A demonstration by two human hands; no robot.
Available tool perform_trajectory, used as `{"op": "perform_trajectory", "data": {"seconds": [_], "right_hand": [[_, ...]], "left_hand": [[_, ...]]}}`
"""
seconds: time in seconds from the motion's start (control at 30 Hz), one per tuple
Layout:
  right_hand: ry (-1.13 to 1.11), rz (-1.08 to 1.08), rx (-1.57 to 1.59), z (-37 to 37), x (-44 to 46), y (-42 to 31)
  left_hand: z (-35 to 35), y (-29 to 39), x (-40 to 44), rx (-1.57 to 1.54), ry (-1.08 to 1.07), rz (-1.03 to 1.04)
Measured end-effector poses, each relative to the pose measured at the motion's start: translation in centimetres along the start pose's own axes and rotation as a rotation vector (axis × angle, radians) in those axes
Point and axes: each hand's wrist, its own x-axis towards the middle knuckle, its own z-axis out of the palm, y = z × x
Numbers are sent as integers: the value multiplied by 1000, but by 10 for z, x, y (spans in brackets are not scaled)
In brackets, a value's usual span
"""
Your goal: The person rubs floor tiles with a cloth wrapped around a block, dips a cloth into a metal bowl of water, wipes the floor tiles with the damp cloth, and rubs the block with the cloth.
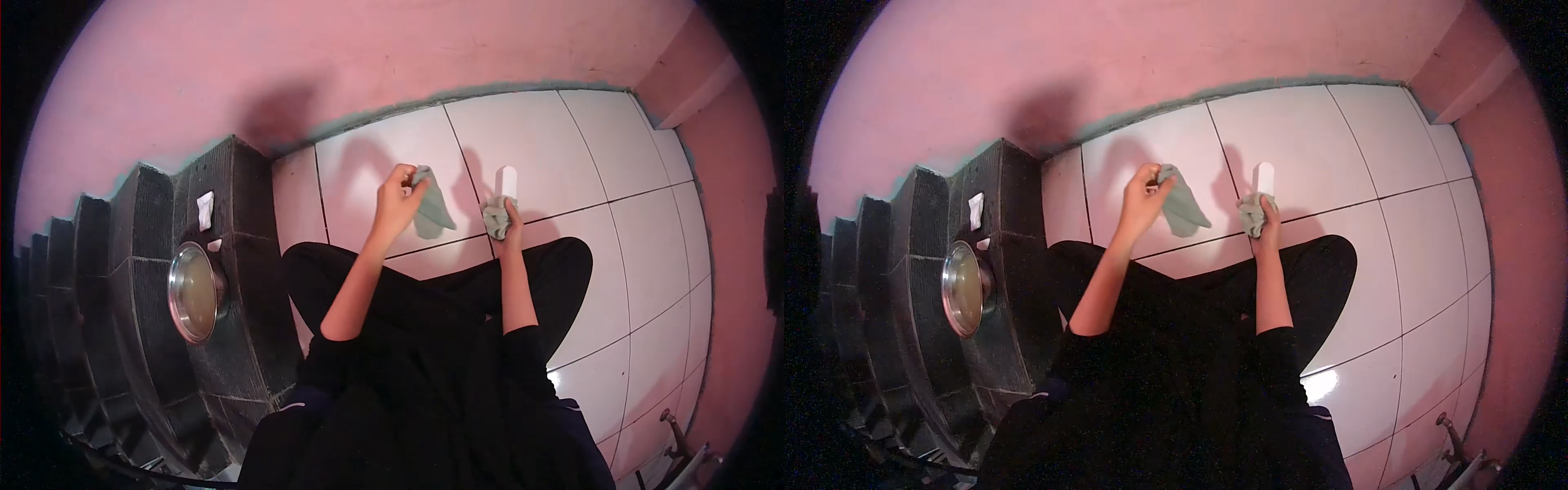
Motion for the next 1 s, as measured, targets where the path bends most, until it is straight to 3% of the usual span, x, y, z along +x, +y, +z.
{"op": "perform_trajectory", "data": {"seconds": [0.13, 0.33, 0.37, 0.4, 0.47, 0.5, 0.57, 0.67, 0.83, 0.9, 1.0], "right_hand": [[28, -6, -40, 4, 0, 1], [39, -16, -10, 4, -1, 0], [47, -10, 12, 4, -2, -1], [47, -9, 10, 3, -2, -1], [26, -2, 3, 1, 0, 1], [27, 1, 1, 2, 0, 1], [44, -5, -18, 4, 0, 1], [65, -2, -31, 3, 1, 3], [58, 32, -82, 1, 3, 2], [55, 34, -96, -1, 5, 4], [55, 44, -112, 0, 4, 5]], "left_hand": [[-19, 1, 24, -147, -136, -24], [-16, 43, 32, 2, 140, 119], [-11, 37, 30, -4, 198, 262], [-8, 25, 26, -6, 199, 260], [-2, -9, 12, 176, -27, 248], [2, -32, 0, 175, -26, 245], [11, -69, -24, 402, -294, -26], [15, -76, -43, 443, -319, -181], [29, -93, -29, 710, -272, -86], [39, -112, -15, 843, -170, 260], [47, -145, -6, 733, -179, 244]]}}
